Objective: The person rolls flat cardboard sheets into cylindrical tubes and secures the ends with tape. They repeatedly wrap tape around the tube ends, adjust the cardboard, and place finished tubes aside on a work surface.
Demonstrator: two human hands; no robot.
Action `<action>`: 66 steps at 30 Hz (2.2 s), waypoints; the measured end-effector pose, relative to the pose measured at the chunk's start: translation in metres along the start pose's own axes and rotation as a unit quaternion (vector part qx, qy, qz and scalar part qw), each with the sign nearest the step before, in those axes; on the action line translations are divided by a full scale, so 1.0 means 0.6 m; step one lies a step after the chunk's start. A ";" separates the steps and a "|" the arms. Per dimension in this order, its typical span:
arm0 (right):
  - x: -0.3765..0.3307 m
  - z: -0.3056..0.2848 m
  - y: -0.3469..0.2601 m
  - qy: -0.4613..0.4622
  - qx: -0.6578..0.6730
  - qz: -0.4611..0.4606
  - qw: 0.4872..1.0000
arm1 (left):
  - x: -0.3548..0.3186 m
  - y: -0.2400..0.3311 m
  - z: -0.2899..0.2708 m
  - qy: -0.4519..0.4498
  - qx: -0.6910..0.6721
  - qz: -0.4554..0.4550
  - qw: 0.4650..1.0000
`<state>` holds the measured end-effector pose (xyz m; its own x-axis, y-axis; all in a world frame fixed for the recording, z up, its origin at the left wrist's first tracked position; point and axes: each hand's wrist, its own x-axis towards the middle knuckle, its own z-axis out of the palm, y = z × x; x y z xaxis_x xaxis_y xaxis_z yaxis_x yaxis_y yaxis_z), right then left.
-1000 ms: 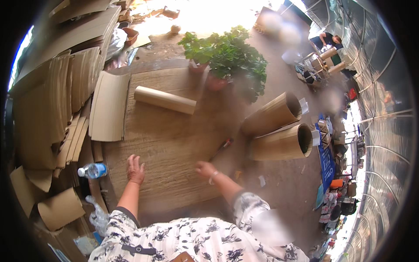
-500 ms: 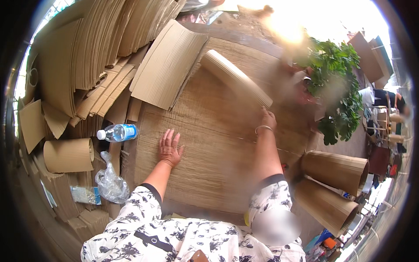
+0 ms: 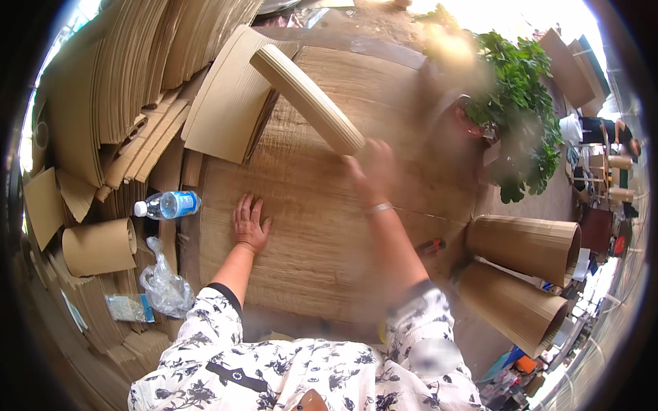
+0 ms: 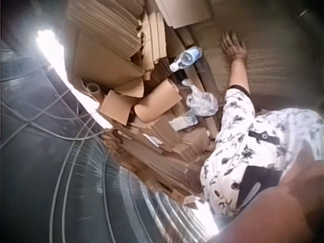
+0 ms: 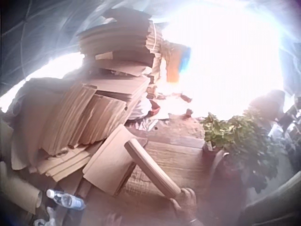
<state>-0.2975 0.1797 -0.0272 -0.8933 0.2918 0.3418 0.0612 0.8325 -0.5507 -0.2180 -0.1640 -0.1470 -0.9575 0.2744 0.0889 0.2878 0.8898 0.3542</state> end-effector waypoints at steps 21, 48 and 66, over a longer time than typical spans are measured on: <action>-0.343 -0.100 0.028 -0.247 0.525 0.428 0.693 | 0.002 0.010 0.013 0.029 0.011 0.021 0.999; -0.444 -0.116 0.102 -0.009 0.522 0.572 0.632 | -0.182 0.031 -0.070 -0.114 -0.907 -0.164 0.372; -0.390 -0.271 -0.117 -0.570 0.077 -0.046 0.817 | -0.177 0.064 0.072 0.100 -0.778 -0.440 0.438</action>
<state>-0.0207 0.1296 0.0552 -0.7303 -0.4701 -0.4956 -0.0089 0.7320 -0.6812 -0.1042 -0.1432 -0.1831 -0.7134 -0.1012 -0.6935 -0.4054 -0.7476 0.5261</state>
